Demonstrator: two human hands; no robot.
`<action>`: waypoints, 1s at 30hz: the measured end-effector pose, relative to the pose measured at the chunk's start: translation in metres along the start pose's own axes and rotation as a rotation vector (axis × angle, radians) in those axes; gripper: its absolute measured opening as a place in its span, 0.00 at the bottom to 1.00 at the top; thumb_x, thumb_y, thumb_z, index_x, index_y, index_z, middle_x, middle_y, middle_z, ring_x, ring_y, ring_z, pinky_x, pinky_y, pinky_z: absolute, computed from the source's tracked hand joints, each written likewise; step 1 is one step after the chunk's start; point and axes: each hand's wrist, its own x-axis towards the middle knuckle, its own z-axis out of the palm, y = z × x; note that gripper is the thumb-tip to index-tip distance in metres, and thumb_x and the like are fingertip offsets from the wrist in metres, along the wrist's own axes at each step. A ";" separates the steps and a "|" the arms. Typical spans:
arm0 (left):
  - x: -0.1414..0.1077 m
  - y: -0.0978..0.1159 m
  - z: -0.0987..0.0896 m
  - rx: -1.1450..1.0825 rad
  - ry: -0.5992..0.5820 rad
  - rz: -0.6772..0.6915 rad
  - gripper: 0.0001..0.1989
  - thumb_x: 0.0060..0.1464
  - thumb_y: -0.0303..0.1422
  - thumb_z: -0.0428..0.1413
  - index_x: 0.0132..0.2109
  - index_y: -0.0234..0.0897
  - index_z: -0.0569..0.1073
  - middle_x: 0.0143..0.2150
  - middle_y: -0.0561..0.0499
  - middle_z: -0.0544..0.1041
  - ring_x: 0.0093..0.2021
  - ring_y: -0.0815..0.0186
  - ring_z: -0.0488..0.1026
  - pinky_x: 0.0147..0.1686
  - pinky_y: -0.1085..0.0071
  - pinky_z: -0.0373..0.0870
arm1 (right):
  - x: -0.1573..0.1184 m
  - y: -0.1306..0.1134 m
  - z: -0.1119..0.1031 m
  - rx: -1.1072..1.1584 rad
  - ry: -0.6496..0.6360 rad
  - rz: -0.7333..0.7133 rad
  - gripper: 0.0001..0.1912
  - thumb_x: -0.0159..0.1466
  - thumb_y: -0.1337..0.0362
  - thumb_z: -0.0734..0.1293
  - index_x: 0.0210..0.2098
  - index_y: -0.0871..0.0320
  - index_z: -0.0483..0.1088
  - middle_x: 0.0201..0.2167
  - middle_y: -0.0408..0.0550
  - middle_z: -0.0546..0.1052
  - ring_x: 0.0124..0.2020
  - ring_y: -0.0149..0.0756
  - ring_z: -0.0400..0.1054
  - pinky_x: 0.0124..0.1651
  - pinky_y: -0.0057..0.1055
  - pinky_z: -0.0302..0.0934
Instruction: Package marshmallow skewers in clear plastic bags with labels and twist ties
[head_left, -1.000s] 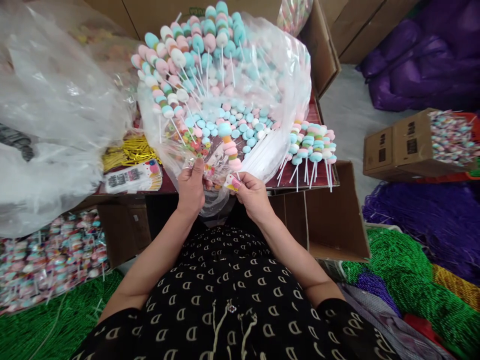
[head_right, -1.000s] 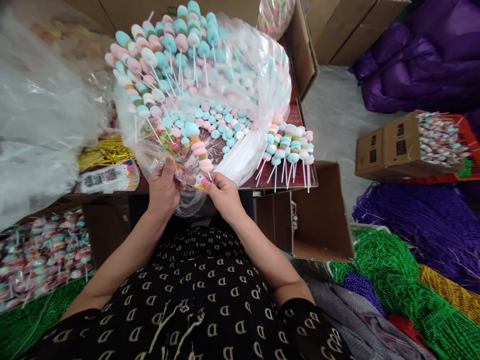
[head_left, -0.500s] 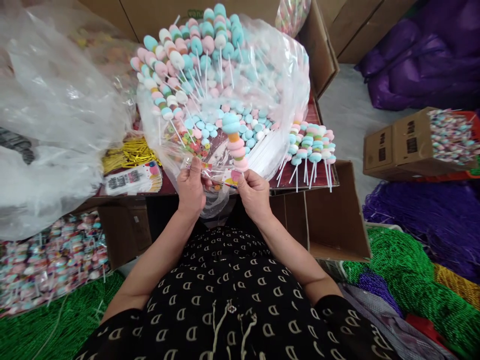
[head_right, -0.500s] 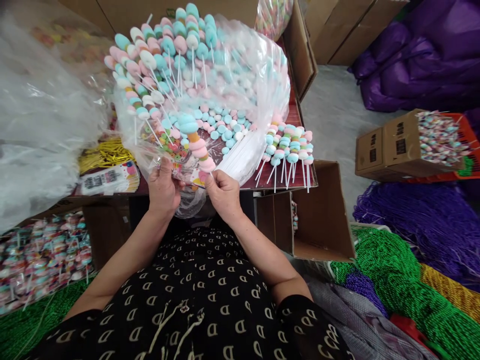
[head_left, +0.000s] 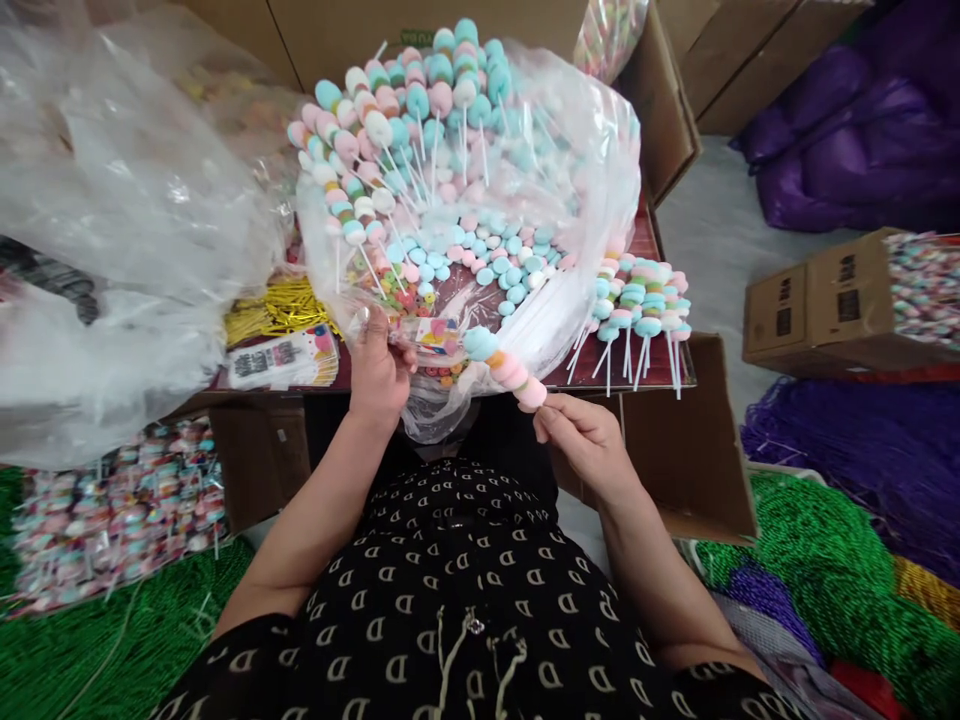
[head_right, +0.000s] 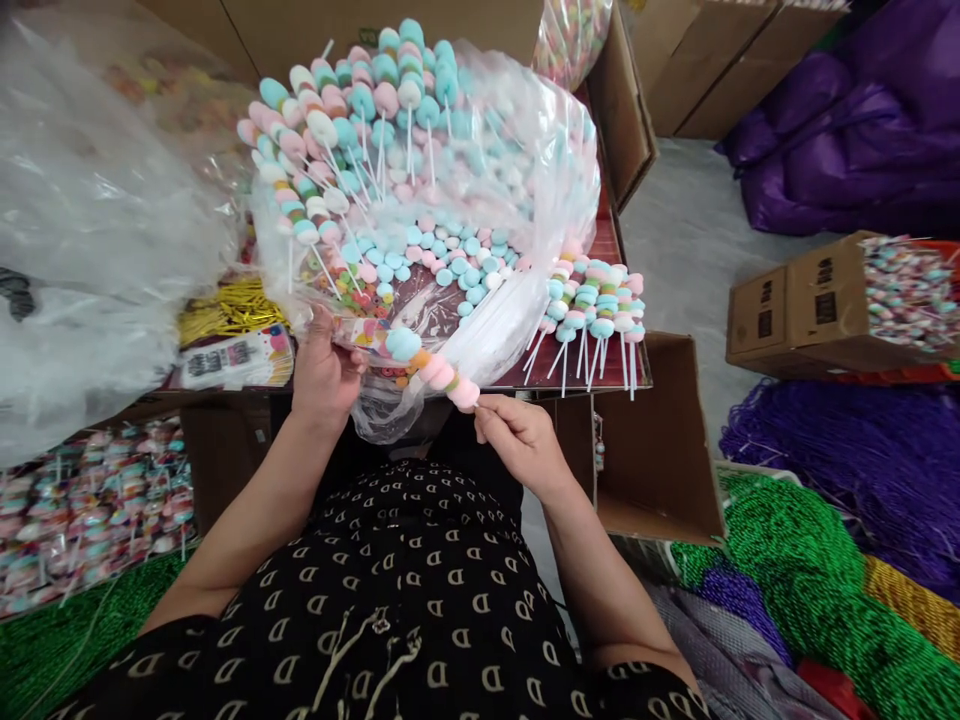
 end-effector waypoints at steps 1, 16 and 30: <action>-0.001 -0.001 0.000 0.003 0.000 0.000 0.21 0.56 0.48 0.70 0.35 0.40 0.70 0.20 0.62 0.66 0.17 0.77 0.64 0.14 0.78 0.56 | 0.000 0.000 -0.001 -0.027 0.000 -0.009 0.12 0.71 0.62 0.66 0.37 0.56 0.82 0.21 0.39 0.75 0.23 0.29 0.67 0.31 0.28 0.61; 0.002 -0.006 -0.007 0.349 -0.121 0.314 0.29 0.54 0.55 0.67 0.24 0.39 0.66 0.16 0.60 0.65 0.14 0.75 0.61 0.13 0.75 0.57 | 0.000 -0.003 -0.026 -0.319 -0.010 -0.085 0.12 0.71 0.61 0.66 0.46 0.55 0.82 0.27 0.42 0.83 0.28 0.33 0.77 0.35 0.27 0.69; -0.001 -0.004 -0.008 0.396 -0.183 0.389 0.24 0.56 0.50 0.68 0.26 0.39 0.70 0.21 0.58 0.68 0.19 0.73 0.65 0.19 0.74 0.67 | 0.001 0.026 0.013 -0.157 0.130 -0.079 0.11 0.72 0.59 0.66 0.42 0.55 0.80 0.19 0.38 0.73 0.21 0.30 0.68 0.29 0.28 0.64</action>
